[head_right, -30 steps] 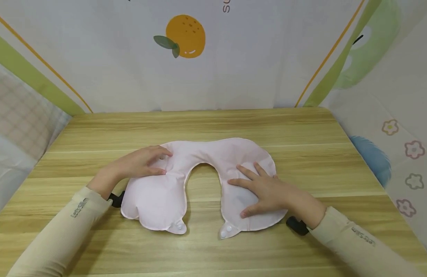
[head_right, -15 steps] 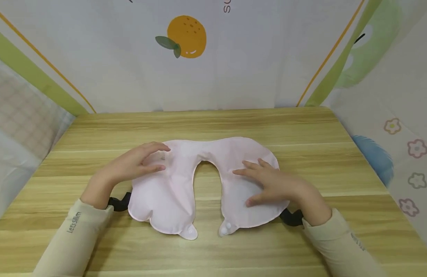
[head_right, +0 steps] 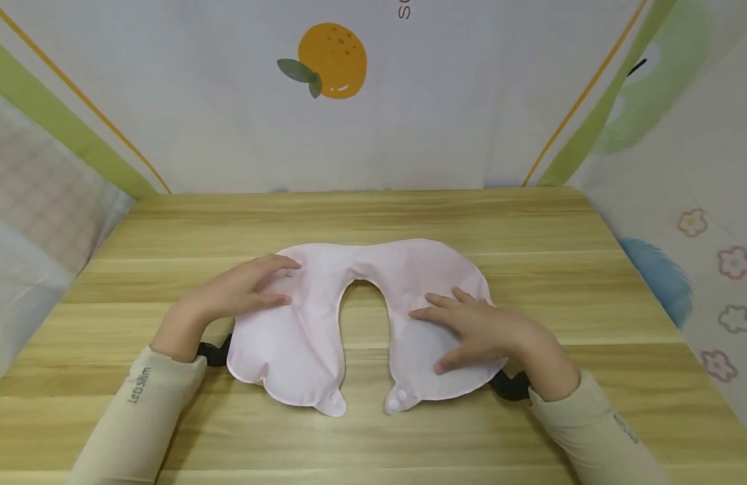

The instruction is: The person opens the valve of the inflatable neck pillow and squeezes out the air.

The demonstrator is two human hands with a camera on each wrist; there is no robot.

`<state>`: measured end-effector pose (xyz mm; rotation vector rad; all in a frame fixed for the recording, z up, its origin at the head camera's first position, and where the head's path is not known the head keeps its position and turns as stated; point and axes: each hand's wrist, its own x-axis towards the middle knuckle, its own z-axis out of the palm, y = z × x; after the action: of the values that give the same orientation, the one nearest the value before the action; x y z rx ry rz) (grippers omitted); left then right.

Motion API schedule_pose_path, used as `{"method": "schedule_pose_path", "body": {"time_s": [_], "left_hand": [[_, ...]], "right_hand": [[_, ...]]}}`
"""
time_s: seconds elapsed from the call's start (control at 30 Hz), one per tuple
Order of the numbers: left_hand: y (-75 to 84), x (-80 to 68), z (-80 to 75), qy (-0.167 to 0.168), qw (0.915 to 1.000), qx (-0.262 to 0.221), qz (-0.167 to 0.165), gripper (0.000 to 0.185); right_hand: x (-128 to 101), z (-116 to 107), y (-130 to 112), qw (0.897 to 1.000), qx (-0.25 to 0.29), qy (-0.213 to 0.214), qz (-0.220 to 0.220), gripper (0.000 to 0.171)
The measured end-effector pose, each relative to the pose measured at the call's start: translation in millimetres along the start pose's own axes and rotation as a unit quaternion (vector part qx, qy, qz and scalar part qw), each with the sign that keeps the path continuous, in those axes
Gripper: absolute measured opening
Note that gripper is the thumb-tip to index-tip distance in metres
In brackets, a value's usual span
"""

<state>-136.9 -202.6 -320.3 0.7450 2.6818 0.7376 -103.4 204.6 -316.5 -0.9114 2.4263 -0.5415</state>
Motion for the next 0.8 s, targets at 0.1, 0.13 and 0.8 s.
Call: {"method": "schedule_pose_path", "body": {"time_s": [0.1,0.13,0.8], "left_hand": [[-1.9,0.0,-0.3,-0.001,1.0000,0.002,-0.001,0.054],[-2.4,-0.4,-0.5,-0.002,1.0000,0.001,-0.002,0.054],[-10.2,2.9,4.4,-0.026,0.9995,-0.011,-0.011,0.055]], "right_hand": [[0.4,1.4,0.7,1.000,0.002,-0.003,-0.006,0.077],[0.8,1.9,1.3,1.000,0.002,-0.003,-0.010,0.077],[5.1,6.7,6.0,0.999,0.014,0.002,-0.040,0.070]]}}
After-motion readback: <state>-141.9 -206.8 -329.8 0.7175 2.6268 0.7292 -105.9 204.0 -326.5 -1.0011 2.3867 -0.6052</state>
